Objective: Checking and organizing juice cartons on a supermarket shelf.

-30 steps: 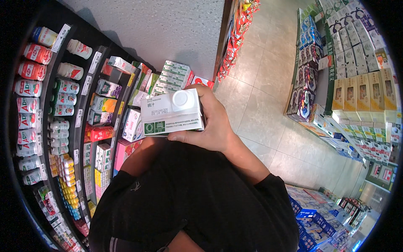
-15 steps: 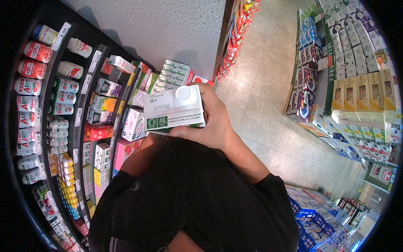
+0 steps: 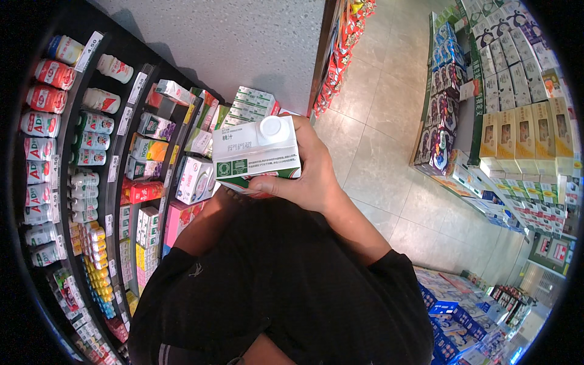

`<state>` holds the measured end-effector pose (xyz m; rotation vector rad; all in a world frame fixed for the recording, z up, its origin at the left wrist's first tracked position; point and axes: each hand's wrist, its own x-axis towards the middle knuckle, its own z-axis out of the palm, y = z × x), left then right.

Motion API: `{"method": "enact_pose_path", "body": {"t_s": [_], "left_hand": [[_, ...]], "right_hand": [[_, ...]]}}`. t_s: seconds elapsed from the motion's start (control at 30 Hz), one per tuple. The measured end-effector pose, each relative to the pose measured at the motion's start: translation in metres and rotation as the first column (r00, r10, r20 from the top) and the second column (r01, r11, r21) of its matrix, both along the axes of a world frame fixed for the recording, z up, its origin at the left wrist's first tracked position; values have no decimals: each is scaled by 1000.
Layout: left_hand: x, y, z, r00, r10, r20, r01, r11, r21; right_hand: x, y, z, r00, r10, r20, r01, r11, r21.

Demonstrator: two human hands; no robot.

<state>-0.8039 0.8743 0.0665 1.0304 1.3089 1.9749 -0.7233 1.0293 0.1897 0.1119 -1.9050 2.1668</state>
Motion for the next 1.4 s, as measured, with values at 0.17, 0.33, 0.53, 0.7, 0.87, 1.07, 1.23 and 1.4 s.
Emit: {"method": "enact_pose_path", "body": {"t_s": [0.17,0.33,0.53,0.7,0.87,1.07,1.23,1.4], "left_hand": [[1,-5,1,996,-67,62,67,998,-10],[10,-11,21,594,-311,742,163,950,267],[29,-14,64,702,-215,679,256,966,41],[38,-14,90,818,-287,498,384,918,-102],[46,-3,117,842,-254,476,388,898,-206],[50,8,119,861,-207,464,342,911,-229],[42,22,121,879,-142,455,252,949,-190],[34,32,127,905,-116,410,180,976,-121]], "right_hand": [[2,-1,-2,1000,4,4,-4,999,-32],[-1,11,-17,999,-43,-20,42,998,-56],[-21,37,-41,953,269,137,-3,462,-887],[-13,50,-45,964,263,35,-65,362,-930],[-8,54,-42,980,183,79,-1,398,-917],[1,58,-38,977,25,212,163,552,-817],[16,44,-18,966,-253,52,253,888,-383],[20,43,-6,983,-182,-5,165,906,-390]]}}
